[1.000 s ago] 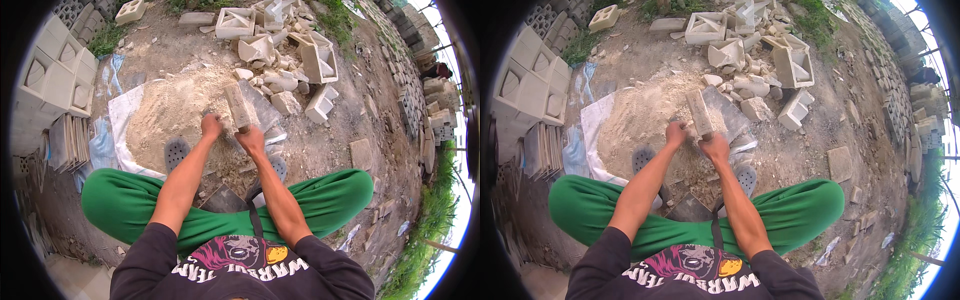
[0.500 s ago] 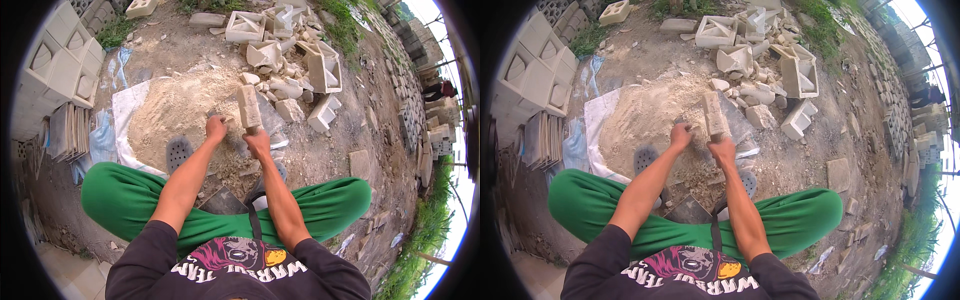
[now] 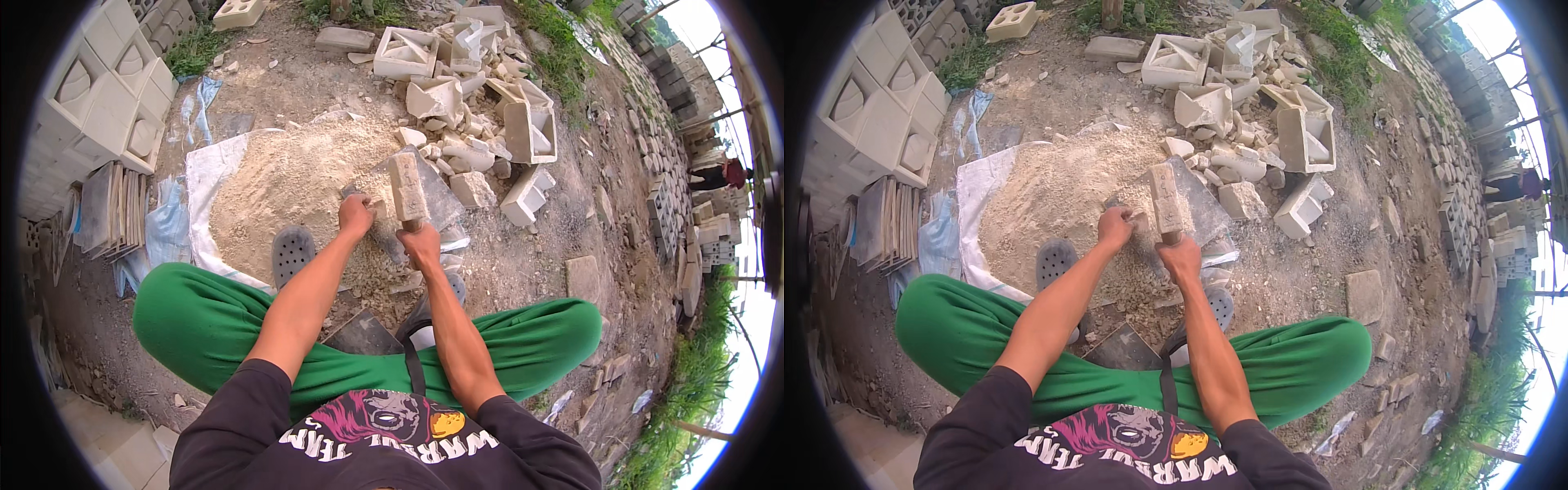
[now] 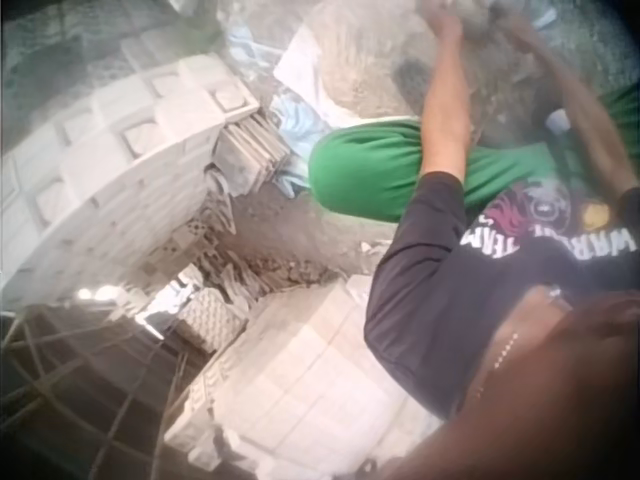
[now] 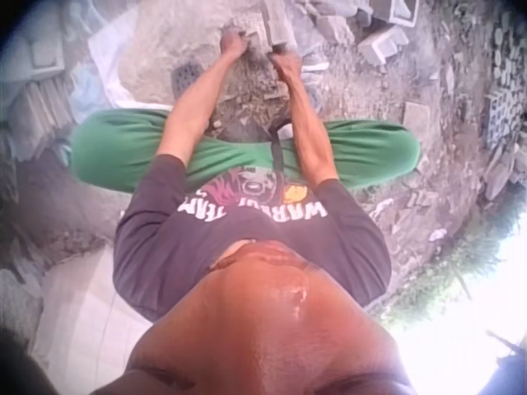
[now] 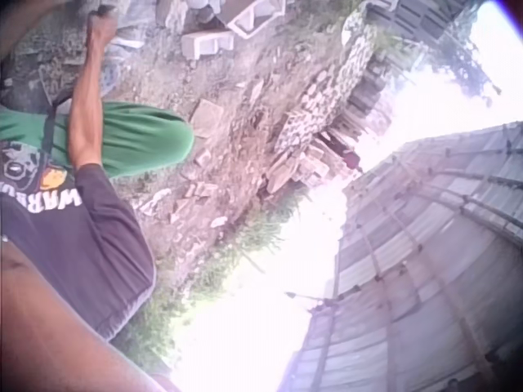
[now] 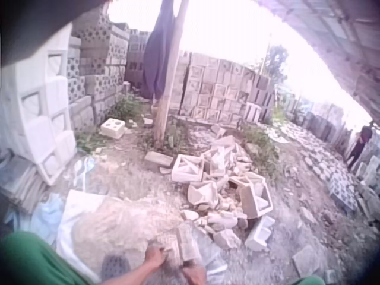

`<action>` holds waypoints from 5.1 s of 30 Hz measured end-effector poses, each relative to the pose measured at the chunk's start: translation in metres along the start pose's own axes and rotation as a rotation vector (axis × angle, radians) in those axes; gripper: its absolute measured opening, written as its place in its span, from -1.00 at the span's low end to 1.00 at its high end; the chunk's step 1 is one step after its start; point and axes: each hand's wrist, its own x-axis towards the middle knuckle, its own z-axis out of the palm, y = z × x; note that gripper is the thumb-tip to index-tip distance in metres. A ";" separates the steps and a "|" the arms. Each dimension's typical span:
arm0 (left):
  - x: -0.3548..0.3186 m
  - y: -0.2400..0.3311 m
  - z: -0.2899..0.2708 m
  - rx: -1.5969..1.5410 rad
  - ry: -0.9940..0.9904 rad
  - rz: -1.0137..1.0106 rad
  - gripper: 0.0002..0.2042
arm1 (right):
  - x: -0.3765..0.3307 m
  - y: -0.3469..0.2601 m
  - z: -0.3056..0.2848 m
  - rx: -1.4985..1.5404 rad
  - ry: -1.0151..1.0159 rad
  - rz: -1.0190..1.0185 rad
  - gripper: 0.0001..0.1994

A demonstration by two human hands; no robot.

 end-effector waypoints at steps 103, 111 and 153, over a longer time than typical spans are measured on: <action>0.001 -0.006 0.002 -0.069 -0.024 -0.039 -0.62 | 0.000 -0.016 -0.012 0.283 0.126 -0.100 -0.70; 0.003 0.006 0.005 -0.101 -0.088 -0.072 -0.60 | -0.005 -0.009 0.007 0.165 0.193 -0.153 -0.63; 0.019 -0.019 0.019 -0.088 -0.115 0.030 -0.50 | -0.002 -0.029 -0.003 0.112 0.350 -0.367 -0.71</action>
